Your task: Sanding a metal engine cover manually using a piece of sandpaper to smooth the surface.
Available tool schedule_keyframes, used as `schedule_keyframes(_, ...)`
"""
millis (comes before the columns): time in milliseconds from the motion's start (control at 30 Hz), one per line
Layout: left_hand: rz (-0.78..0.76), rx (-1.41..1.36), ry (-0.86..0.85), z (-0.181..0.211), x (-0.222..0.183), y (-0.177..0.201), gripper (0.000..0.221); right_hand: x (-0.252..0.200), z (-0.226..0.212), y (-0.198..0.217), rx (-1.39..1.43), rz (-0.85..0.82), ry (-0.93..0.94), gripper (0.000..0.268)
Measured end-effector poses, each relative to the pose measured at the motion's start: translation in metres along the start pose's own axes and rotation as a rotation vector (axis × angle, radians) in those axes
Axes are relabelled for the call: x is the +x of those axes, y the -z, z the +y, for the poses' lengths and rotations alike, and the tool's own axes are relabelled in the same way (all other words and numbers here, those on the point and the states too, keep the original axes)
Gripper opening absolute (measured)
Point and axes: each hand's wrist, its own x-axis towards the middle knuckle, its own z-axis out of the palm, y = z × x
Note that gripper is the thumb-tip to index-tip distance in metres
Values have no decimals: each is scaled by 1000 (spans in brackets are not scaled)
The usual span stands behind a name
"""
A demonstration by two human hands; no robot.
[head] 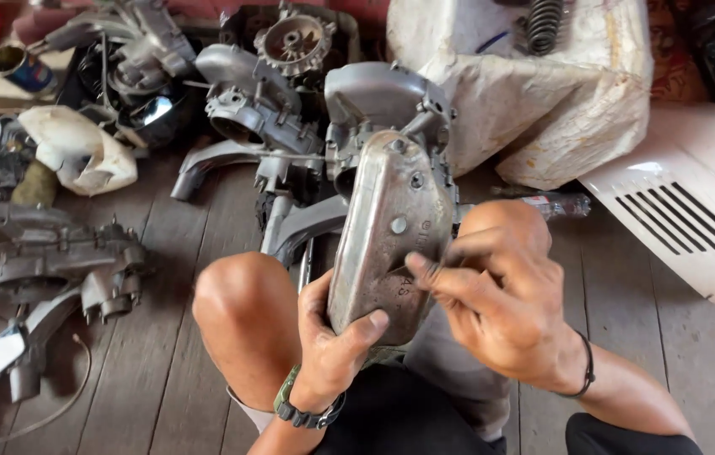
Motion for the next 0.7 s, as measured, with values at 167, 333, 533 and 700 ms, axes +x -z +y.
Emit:
schedule_keyframes(167, 75, -8, 49, -34, -8, 17, 70, 3, -3, 13, 0, -14, -100, 19)
schedule_keyframes(333, 109, -83, 139, -51, -22, 31, 69, -12, -8, 5, -43, -67, -99, 34)
schedule_keyframes(533, 73, -83, 90, -16, -35, 20, 56, -18, -32, 9, -47, -60, -32, 25)
schedule_keyframes(700, 7, -76, -3, -5, -60, 9, 56, -20, -48, 26, -52, 18, -25, 23)
